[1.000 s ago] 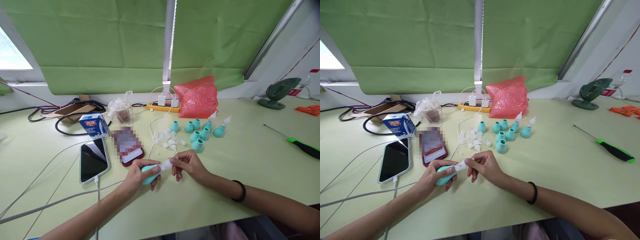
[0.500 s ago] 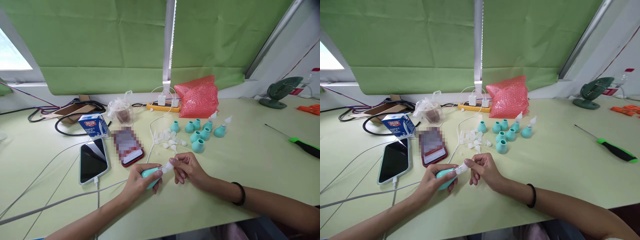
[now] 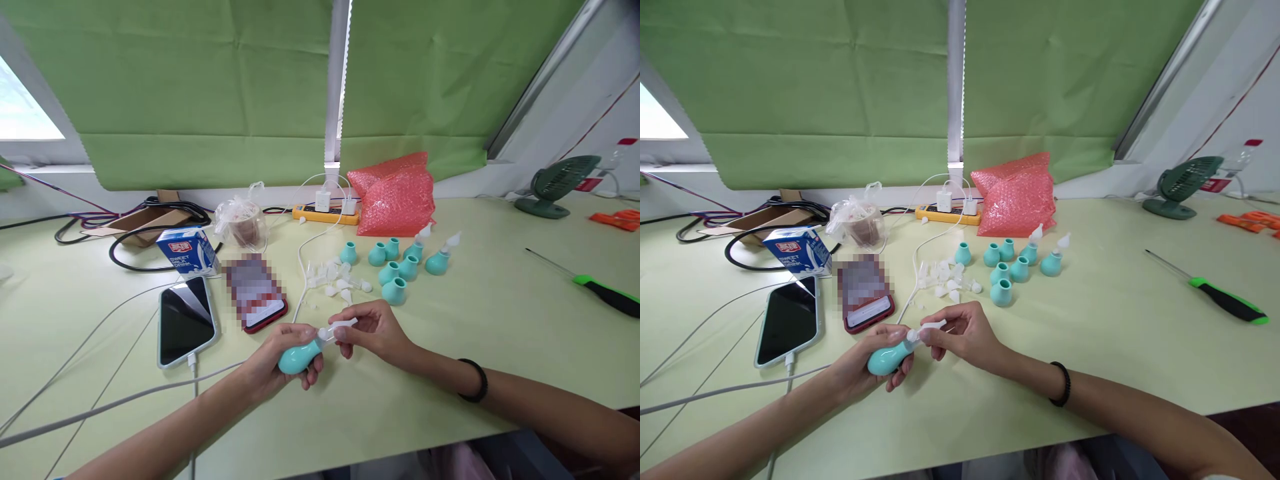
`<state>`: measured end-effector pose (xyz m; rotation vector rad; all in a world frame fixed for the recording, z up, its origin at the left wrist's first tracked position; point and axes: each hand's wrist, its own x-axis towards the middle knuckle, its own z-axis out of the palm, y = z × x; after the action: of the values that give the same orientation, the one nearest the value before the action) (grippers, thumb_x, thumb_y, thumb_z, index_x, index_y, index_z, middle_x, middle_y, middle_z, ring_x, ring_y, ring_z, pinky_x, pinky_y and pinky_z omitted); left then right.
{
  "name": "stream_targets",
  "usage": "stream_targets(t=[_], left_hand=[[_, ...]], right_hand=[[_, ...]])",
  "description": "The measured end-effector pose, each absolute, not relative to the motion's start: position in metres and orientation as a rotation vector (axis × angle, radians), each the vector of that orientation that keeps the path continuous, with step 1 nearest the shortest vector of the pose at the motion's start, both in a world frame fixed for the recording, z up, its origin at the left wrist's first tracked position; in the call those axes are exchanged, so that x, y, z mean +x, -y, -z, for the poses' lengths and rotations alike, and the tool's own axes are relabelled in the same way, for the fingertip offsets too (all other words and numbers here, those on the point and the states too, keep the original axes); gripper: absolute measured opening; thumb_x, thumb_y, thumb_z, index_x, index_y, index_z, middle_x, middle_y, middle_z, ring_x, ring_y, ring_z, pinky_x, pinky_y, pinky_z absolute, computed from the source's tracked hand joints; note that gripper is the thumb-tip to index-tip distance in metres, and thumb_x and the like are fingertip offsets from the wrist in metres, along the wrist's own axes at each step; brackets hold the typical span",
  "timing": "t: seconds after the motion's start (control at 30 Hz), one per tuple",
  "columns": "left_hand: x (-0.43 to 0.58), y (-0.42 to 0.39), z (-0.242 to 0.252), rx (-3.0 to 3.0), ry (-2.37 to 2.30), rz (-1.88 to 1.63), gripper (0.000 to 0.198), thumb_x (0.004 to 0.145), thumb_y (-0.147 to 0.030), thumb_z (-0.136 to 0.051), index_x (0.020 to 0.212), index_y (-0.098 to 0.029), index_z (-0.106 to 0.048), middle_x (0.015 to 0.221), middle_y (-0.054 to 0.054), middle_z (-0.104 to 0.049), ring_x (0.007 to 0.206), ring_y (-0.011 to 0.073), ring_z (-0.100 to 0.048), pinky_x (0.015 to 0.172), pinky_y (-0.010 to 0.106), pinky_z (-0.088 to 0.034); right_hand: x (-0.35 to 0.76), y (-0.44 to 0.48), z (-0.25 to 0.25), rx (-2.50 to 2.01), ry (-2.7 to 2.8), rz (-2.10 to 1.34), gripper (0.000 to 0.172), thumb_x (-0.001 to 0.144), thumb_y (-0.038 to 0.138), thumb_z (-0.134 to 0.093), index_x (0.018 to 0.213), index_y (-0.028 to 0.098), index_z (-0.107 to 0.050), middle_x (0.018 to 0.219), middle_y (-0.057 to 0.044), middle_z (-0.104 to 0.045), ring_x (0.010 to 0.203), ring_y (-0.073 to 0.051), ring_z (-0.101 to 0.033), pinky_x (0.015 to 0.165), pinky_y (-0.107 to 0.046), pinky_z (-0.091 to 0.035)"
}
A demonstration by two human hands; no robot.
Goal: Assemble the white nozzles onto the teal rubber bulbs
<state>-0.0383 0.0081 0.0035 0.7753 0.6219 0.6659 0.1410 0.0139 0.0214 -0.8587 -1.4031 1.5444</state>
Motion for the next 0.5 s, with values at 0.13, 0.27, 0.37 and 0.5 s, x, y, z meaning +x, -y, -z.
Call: stream_targets(t=[0.13,0.27,0.37,0.5], left_hand=[[-0.0388,-0.0053,-0.0035,0.866,-0.578,-0.686,0.022,0.074,-0.027,-0.057,0.076,-0.005,-0.061,0.055,0.007,-0.059,0.042,0.0118,-0.055,0.036,0.018,-0.042],[-0.0379,-0.0048,-0.0032,0.890,-0.566,-0.695,0.025,0.071,-0.029,-0.061,0.076,-0.004,-0.062,0.055,0.007,-0.059,0.042,0.0107,-0.053,0.038,0.019,-0.042],[-0.0376,-0.0054,-0.0028,0.871,-0.563,-0.684,0.026,0.071,-0.030,-0.060,0.077,-0.004,-0.062,0.055,0.008,-0.059,0.043,0.0118,-0.054,0.038,0.019,-0.041],[-0.0372,-0.0055,-0.0046,0.849,-0.512,-0.640,0.026,0.075,-0.030,-0.054,0.074,-0.005,-0.061,0.056,0.010,-0.061,0.046,0.0157,-0.056,0.042,0.023,-0.043]], right_hand=[[0.1408,-0.0095,-0.0220,-0.846,1.448,-1.495,0.016,0.059,0.022,-0.069,0.064,0.009,-0.062,0.049,0.000,-0.056,0.038,-0.008,-0.051,0.037,-0.019,-0.040],[0.1392,-0.0071,-0.0233,-0.856,1.408,-1.505,0.018,0.059,0.024,-0.069,0.060,0.010,-0.058,0.049,0.000,-0.056,0.036,-0.008,-0.052,0.035,-0.018,-0.040],[0.1372,-0.0053,-0.0244,-0.880,1.392,-1.491,0.020,0.059,0.027,-0.069,0.059,0.011,-0.057,0.047,0.000,-0.056,0.035,-0.008,-0.051,0.034,-0.018,-0.039],[0.1352,-0.0027,-0.0305,-0.923,1.453,-1.483,0.022,0.060,0.030,-0.068,0.060,0.012,-0.056,0.045,0.001,-0.054,0.034,-0.007,-0.049,0.032,-0.017,-0.039]])
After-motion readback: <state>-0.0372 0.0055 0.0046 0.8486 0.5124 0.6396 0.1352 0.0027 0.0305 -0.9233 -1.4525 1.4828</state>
